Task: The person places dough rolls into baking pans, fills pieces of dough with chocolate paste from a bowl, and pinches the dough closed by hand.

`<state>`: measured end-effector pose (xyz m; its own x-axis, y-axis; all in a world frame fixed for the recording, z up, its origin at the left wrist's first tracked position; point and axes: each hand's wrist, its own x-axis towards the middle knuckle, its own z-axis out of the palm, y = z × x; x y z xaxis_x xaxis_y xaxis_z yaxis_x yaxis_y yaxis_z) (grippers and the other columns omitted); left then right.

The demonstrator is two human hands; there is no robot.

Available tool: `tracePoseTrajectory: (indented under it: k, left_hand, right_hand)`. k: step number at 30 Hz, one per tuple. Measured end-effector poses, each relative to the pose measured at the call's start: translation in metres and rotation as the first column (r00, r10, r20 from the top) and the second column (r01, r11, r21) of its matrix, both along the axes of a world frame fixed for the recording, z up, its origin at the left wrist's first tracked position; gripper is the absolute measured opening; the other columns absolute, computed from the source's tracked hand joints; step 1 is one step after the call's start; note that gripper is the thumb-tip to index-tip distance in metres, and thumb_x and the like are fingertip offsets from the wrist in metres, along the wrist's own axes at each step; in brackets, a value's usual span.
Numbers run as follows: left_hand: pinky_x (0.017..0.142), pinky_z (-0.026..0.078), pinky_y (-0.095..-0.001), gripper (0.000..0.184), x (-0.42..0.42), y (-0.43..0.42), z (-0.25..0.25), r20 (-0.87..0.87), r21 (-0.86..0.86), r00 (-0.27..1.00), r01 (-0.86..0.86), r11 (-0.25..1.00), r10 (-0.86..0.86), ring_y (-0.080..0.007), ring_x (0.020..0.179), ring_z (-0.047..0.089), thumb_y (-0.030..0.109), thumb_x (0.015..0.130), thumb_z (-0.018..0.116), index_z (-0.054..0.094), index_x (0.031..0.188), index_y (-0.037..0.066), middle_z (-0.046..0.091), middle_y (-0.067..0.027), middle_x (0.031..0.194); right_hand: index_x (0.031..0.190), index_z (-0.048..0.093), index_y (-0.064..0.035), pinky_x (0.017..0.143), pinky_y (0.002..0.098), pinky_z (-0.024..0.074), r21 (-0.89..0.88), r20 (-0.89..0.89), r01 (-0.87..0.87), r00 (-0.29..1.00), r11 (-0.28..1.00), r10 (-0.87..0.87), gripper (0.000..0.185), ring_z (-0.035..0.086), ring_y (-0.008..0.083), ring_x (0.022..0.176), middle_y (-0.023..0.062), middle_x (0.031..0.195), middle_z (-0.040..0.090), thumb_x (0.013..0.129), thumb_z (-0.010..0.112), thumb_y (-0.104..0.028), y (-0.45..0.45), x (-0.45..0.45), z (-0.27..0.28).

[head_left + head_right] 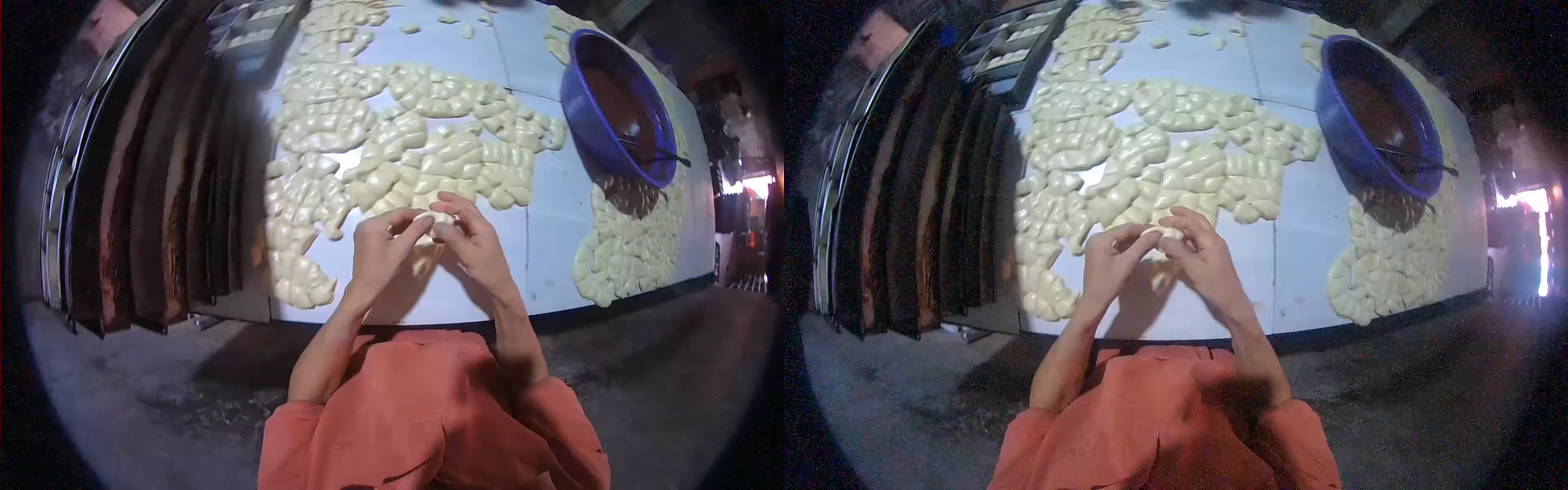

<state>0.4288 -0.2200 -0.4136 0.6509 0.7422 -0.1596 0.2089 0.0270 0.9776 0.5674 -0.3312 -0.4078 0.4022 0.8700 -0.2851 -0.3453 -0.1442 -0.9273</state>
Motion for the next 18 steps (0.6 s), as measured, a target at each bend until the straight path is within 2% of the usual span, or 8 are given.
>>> tracePoseTrajectory:
  k: [2,4,6,9,12,14,16,18]
  left_hand:
    - [0.073,0.051,-0.0223,0.021,0.016,-0.009,0.003,-0.004,-0.038,1.0,0.03,0.999,-0.03,-0.0095,0.081,0.067,0.014,0.094,0.07,0.074,0.105,-0.004,0.074,-0.0054,0.089]
    - [0.071,0.053,-0.0234,0.023,0.035,-0.016,-0.008,0.202,-0.205,0.979,0.027,0.978,0.015,-0.0099,0.082,0.067,0.018,0.095,0.068,0.074,0.107,-0.001,0.074,-0.0075,0.089]
    - [0.08,0.053,-0.0246,0.037,0.05,-0.022,-0.007,0.213,-0.29,0.974,0.138,0.947,-0.077,-0.0123,0.092,0.067,0.013,0.098,0.064,0.061,0.133,0.001,0.071,-0.0124,0.106]
    - [0.096,0.05,-0.0325,0.083,0.079,-0.032,-0.013,0.326,-0.244,0.945,0.12,0.962,-0.035,-0.0213,0.114,0.062,0.016,0.098,0.063,0.009,0.16,0.006,0.059,-0.0222,0.133]
    - [0.11,0.039,-0.0396,0.08,0.129,-0.045,-0.009,0.444,0.073,0.893,0.046,0.996,-0.073,-0.0292,0.136,0.047,0.025,0.098,0.063,0.016,0.158,0.002,0.044,-0.0244,0.149]
    - [0.102,0.047,-0.0363,0.088,0.163,-0.066,-0.003,0.623,0.01,0.774,0.14,0.99,-0.116,-0.0301,0.131,0.054,0.034,0.093,0.071,0.021,0.156,-0.002,0.052,-0.0246,0.144]
    - [0.1,0.049,-0.0352,0.098,0.19,-0.076,-0.029,0.549,0.408,0.78,0.066,0.911,-0.302,-0.0296,0.129,0.056,0.034,0.086,0.079,0.02,0.156,-0.003,0.054,-0.025,0.142]
    - [0.101,0.048,-0.0352,0.099,0.216,-0.095,-0.027,0.621,0.266,0.743,0.098,0.959,-0.248,-0.0287,0.127,0.057,0.029,0.083,0.082,0.023,0.156,-0.001,0.055,-0.0248,0.14]
  right_hand:
    - [0.12,0.065,-0.001,0.077,0.0256,0.0506,0.055,0.456,0.049,0.888,0.997,-0.069,0.031,0.061,0.0115,0.087,0.0066,0.108,0.066,0.097,0.066,-0.022,-0.005,0.012,-0.013]
    - [0.116,0.067,-0.0007,0.076,0.027,0.0506,0.031,0.317,0.12,0.94,0.992,-0.123,0.029,0.061,0.0133,0.086,0.0064,0.104,0.067,0.092,0.07,-0.017,-0.013,0.026,-0.015]
    - [0.116,0.066,-0.0007,0.075,0.0276,0.0502,-0.039,0.522,0.207,0.839,0.978,-0.157,0.03,0.06,0.0127,0.084,0.0054,0.096,0.068,0.092,0.071,-0.017,-0.022,0.043,-0.011]
    - [0.11,0.066,-0.0009,0.073,0.0235,0.0488,0.01,0.229,0.365,0.905,0.931,-0.358,0.023,0.058,0.01,0.081,0.0029,0.089,0.066,0.091,0.072,-0.014,-0.031,0.065,-0.01]
    - [0.106,0.062,-0.0015,0.073,0.0211,0.0493,0.114,0.035,0.435,0.897,0.893,-0.441,0.02,0.06,0.0094,0.081,0.0044,0.092,0.065,0.091,0.071,-0.009,-0.03,0.075,0.015]
    - [0.104,0.057,-0.0032,0.074,0.0218,0.0519,0.277,-0.283,0.417,0.897,0.866,-0.341,0.016,0.063,0.0101,0.08,0.0047,0.096,0.064,0.093,0.068,-0.007,-0.039,0.09,0.014]
    - [0.103,0.058,-0.0035,0.073,0.0222,0.0519,0.207,-0.438,0.501,0.816,0.84,-0.378,0.015,0.063,0.0107,0.077,0.0039,0.094,0.063,0.094,0.068,-0.01,-0.043,0.103,0.023]
    - [0.103,0.058,-0.0041,0.072,0.0215,0.051,0.207,-0.467,0.52,0.797,0.829,-0.384,0.018,0.062,0.0102,0.078,0.0026,0.091,0.062,0.095,0.069,-0.016,-0.05,0.124,0.035]
